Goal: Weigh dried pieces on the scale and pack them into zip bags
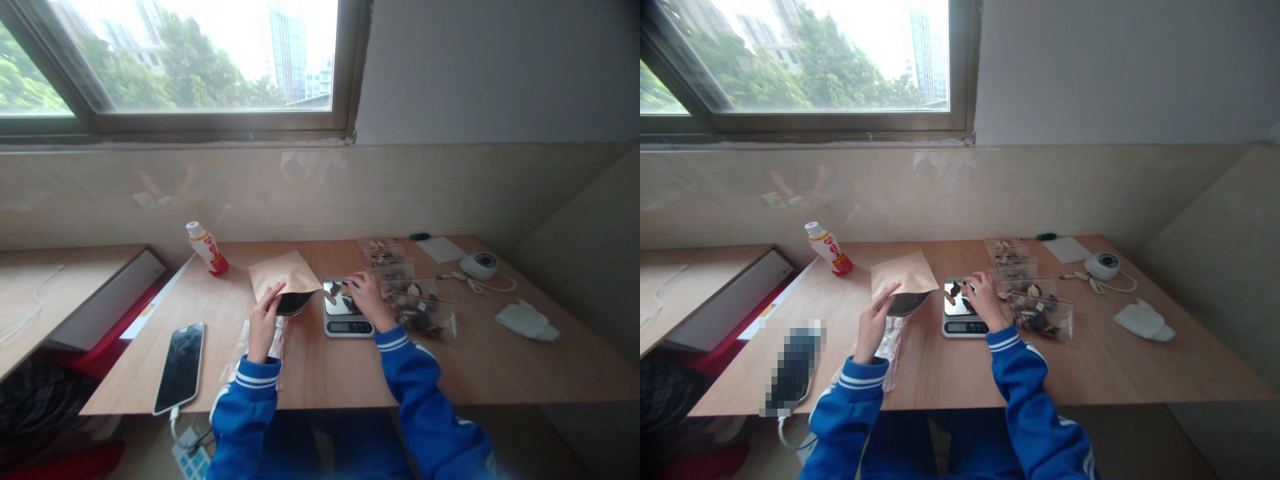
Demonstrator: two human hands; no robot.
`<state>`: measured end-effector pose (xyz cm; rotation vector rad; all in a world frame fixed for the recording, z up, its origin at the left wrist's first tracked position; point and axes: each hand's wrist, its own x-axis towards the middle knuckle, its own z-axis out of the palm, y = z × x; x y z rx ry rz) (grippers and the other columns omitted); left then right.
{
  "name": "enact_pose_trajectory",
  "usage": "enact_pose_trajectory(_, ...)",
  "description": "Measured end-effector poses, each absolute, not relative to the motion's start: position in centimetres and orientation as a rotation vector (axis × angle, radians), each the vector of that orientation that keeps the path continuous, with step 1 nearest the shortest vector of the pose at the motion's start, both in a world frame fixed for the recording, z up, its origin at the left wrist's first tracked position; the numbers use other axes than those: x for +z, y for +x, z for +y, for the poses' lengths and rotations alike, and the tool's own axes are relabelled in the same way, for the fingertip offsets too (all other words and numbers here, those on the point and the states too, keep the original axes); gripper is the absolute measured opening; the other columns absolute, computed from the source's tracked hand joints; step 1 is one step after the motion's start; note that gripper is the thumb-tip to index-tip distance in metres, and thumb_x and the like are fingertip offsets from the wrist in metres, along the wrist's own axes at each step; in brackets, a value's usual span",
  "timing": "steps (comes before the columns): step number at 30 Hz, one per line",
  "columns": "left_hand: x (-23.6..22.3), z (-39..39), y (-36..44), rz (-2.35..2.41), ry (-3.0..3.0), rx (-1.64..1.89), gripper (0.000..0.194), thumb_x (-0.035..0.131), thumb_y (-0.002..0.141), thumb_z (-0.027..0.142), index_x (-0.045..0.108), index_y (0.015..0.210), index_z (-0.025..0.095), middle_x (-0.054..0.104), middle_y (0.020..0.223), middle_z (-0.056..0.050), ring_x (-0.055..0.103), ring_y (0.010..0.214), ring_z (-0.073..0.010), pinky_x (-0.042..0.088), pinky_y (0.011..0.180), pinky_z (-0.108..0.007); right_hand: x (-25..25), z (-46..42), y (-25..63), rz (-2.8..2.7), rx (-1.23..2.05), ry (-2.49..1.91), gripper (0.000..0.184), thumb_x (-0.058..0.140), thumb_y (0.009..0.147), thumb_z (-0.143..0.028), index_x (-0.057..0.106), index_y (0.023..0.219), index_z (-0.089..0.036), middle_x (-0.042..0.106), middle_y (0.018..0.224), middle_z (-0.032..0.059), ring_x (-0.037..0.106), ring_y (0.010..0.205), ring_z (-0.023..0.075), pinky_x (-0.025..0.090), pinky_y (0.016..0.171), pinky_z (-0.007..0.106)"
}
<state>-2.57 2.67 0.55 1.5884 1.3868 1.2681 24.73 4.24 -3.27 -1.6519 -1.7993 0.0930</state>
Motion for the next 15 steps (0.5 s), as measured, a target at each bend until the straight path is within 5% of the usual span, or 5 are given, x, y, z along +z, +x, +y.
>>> enact_pose_trajectory(5,0.5,2.7,-2.6,1.384,1.585,1.281,0.036,0.047,0.088,0.028,0.065,0.117,0.019,0.060,0.130,-0.006,0.039,0.135,-0.0208,0.028,0.113,-0.038,-3.1,2.0,21.4,-2.205,-0.032,-1.569,0.028,0.048,0.092,-0.021,0.068,0.110,-0.026,0.053,0.131,0.0123,0.047,0.115,0.0292,0.038,0.096,0.048)
enact_pose_trajectory(11,0.4,2.8,-2.5,1.371,1.563,1.301,0.034,0.048,0.087,0.027,0.066,0.115,0.022,0.061,0.128,-0.003,0.039,0.135,-0.0206,0.028,0.114,-0.040,-2.5,0.7,22.2,-2.080,0.103,-1.549,0.027,0.050,0.089,-0.016,0.070,0.106,-0.025,0.057,0.124,0.0124,0.048,0.114,0.0290,0.041,0.094,0.051)
enact_pose_trajectory(15,0.2,2.4,-2.0,1.353,1.542,1.296,0.035,0.048,0.087,0.026,0.065,0.117,0.022,0.060,0.131,-0.004,0.036,0.137,-0.0206,0.026,0.115,-0.039,-0.7,-0.7,18.9,-2.019,0.421,-1.208,0.034,0.043,0.090,-0.011,0.065,0.112,-0.022,0.063,0.113,0.0087,0.055,0.109,0.0203,0.046,0.096,0.041)
